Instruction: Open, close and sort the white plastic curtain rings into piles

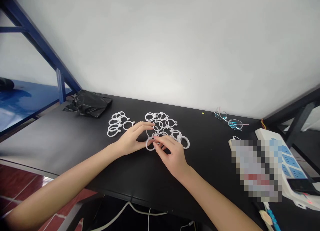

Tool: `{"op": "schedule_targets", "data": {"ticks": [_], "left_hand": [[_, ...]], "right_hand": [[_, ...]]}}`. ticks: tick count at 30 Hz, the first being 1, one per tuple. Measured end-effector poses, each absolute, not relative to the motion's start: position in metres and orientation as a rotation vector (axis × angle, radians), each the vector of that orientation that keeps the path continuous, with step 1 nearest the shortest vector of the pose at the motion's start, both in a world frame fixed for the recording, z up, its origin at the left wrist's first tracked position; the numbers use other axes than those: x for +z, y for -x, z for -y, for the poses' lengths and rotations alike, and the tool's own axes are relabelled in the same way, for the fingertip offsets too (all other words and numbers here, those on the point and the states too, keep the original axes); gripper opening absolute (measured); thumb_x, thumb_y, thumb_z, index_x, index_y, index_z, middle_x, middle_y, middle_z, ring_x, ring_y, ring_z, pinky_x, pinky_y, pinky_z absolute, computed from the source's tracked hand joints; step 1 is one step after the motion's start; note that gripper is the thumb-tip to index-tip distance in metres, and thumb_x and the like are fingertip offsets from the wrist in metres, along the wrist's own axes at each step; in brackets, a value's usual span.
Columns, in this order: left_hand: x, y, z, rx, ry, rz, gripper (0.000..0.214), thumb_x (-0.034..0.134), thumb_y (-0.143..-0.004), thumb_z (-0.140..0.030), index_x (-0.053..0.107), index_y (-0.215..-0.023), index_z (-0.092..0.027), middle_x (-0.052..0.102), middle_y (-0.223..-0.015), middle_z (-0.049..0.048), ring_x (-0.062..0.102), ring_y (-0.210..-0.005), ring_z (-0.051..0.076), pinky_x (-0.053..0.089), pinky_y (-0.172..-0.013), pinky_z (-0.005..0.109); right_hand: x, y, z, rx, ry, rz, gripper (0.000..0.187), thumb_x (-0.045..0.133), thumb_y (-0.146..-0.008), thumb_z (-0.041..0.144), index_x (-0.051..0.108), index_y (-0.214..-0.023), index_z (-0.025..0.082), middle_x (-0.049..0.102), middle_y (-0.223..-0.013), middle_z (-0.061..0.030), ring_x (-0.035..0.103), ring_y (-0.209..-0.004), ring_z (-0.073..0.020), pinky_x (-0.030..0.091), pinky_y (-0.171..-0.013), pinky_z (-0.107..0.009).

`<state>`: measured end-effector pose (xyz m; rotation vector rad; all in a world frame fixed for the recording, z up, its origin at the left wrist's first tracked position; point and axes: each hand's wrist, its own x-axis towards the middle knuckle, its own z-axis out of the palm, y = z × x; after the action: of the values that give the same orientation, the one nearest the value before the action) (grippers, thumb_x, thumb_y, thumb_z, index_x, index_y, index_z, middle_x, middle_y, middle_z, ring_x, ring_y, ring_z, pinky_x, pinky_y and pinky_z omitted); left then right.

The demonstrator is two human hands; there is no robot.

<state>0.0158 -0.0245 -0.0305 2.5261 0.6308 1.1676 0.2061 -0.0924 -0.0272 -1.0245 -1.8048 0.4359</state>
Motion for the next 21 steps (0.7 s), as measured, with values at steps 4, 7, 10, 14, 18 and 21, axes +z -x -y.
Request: {"op": "schedule_targets", "data": {"ticks": [4, 7, 10, 14, 18, 21], "left_hand": [[-0.031, -0.018, 0.026, 1.184, -2.499, -0.694, 0.029, 0.063, -0.088, -0.025, 0.053, -0.114, -0.018, 0.061, -0.120, 0.0126, 0.060, -0.112, 0.022, 0.053, -0.094, 0.038], [-0.032, -0.018, 0.025, 1.208, -2.460, -0.786, 0.029, 0.064, -0.088, -0.026, 0.054, -0.113, -0.019, 0.061, -0.118, 0.0113, 0.059, -0.110, 0.022, 0.053, -0.093, 0.038], [-0.030, -0.018, 0.025, 1.286, -2.356, -0.866, 0.029, 0.068, -0.085, -0.027, 0.055, -0.110, -0.019, 0.061, -0.113, 0.0098, 0.059, -0.104, 0.020, 0.053, -0.085, 0.035], [-0.022, -0.019, 0.031, 1.339, -2.201, -0.970, 0.036, 0.075, -0.078, -0.031, 0.057, -0.107, -0.019, 0.061, -0.103, 0.0068, 0.058, -0.087, 0.017, 0.051, -0.077, 0.032], [-0.017, -0.023, 0.039, 1.345, -2.190, -0.873, 0.043, 0.078, -0.075, -0.033, 0.056, -0.109, -0.020, 0.061, -0.102, 0.0069, 0.057, -0.086, 0.017, 0.051, -0.077, 0.033], [-0.019, -0.027, 0.043, 1.391, -2.244, -0.740, 0.043, 0.078, -0.075, -0.032, 0.054, -0.109, -0.020, 0.061, -0.105, 0.0078, 0.059, -0.095, 0.020, 0.052, -0.079, 0.034]], "right_hand": [[-0.028, -0.207, 0.093, 0.411, 1.046, 1.859, 0.018, 0.061, -0.087, 0.012, 0.068, -0.100, 0.022, 0.071, -0.090, -0.0042, 0.068, -0.071, -0.0154, 0.058, -0.061, -0.029], [-0.031, -0.208, 0.092, 0.363, 1.104, 1.872, 0.022, 0.061, -0.087, 0.013, 0.068, -0.106, 0.021, 0.072, -0.099, -0.0062, 0.070, -0.085, -0.0195, 0.059, -0.076, -0.034], [-0.033, -0.210, 0.090, 0.321, 1.160, 1.855, 0.027, 0.060, -0.088, 0.015, 0.066, -0.114, 0.021, 0.072, -0.107, -0.0086, 0.069, -0.098, -0.0228, 0.057, -0.087, -0.039], [-0.033, -0.211, 0.088, 0.283, 1.186, 1.812, 0.026, 0.061, -0.088, 0.017, 0.066, -0.113, 0.020, 0.072, -0.106, -0.0090, 0.067, -0.098, -0.0242, 0.055, -0.088, -0.041], [-0.028, -0.209, 0.092, 0.470, 1.157, 1.691, 0.017, 0.063, -0.087, 0.021, 0.069, -0.104, 0.021, 0.074, -0.097, -0.0067, 0.070, -0.090, -0.0219, 0.057, -0.083, -0.038], [-0.024, -0.206, 0.095, 0.811, 1.151, 1.497, 0.012, 0.063, -0.088, 0.028, 0.068, -0.096, 0.021, 0.075, -0.089, -0.0051, 0.072, -0.083, -0.0198, 0.059, -0.077, -0.033]]}}
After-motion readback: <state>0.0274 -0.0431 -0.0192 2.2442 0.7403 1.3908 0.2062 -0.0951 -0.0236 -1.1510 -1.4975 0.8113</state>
